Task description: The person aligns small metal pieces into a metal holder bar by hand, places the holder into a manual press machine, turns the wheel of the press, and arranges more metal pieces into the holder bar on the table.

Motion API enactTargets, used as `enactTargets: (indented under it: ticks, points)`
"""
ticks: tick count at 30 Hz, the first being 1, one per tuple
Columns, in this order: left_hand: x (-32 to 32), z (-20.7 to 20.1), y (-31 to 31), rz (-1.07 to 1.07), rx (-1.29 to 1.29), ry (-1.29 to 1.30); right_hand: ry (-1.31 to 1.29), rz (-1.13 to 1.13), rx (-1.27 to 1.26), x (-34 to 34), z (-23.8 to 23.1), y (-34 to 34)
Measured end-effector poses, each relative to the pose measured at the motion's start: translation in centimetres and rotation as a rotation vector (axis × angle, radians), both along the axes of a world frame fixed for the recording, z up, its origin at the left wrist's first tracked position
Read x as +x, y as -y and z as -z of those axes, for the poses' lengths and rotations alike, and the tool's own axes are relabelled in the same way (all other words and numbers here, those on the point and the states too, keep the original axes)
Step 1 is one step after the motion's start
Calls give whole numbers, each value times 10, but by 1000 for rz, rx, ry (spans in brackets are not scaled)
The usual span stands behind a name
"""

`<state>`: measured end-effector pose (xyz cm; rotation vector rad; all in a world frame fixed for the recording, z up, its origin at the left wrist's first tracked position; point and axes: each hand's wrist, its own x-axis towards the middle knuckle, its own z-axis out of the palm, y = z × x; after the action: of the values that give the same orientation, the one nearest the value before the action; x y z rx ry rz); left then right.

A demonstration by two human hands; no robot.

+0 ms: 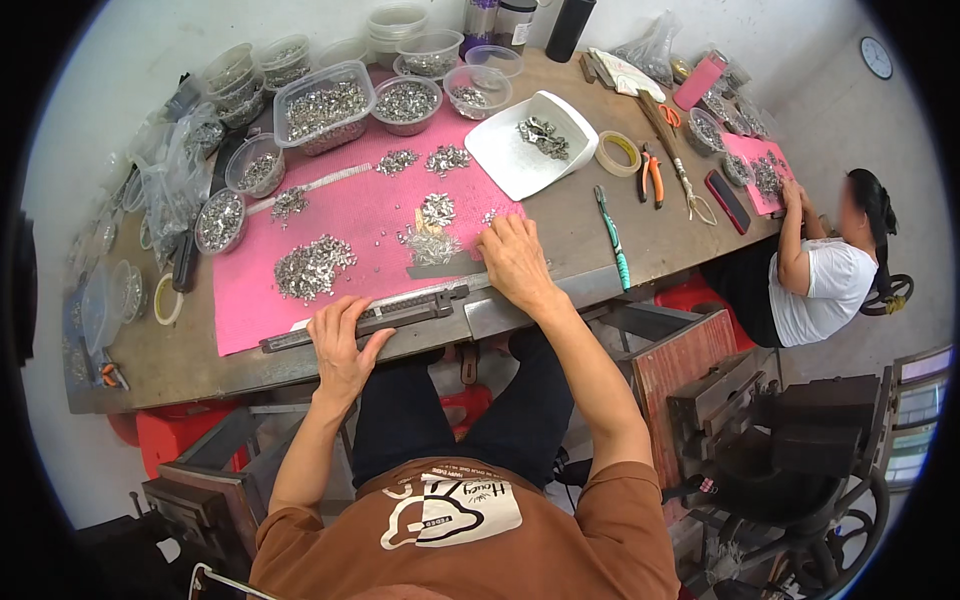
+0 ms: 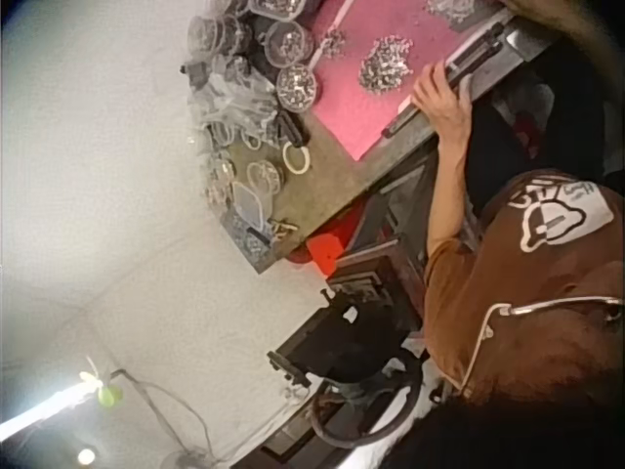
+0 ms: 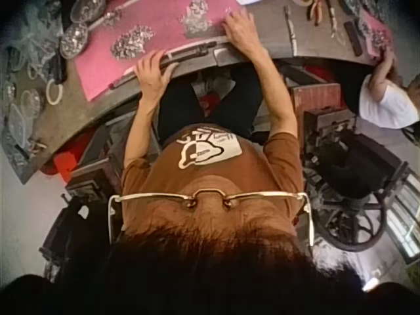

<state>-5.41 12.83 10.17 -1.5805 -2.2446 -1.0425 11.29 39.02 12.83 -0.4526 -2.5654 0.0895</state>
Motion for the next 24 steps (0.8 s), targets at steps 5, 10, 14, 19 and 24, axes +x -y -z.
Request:
enactTargets:
  ticks: [5,10,14,19,24]
  points:
    - [-1,-1,1,3,1,-5,-197,-33,-384,-1,-10,23]
    - [-1,-1,0,14,1,-10,-333,-144,-571,-11,0,71]
    - [-1,-2,-1,11,4,2,-313,-166,-562,-16,10,89]
    - [-1,-3,-3,17,15,15,-299,-149,-420,-19,14,92]
    - [0,-3,0,13,7,10,-293,-155,-333,-17,13,96]
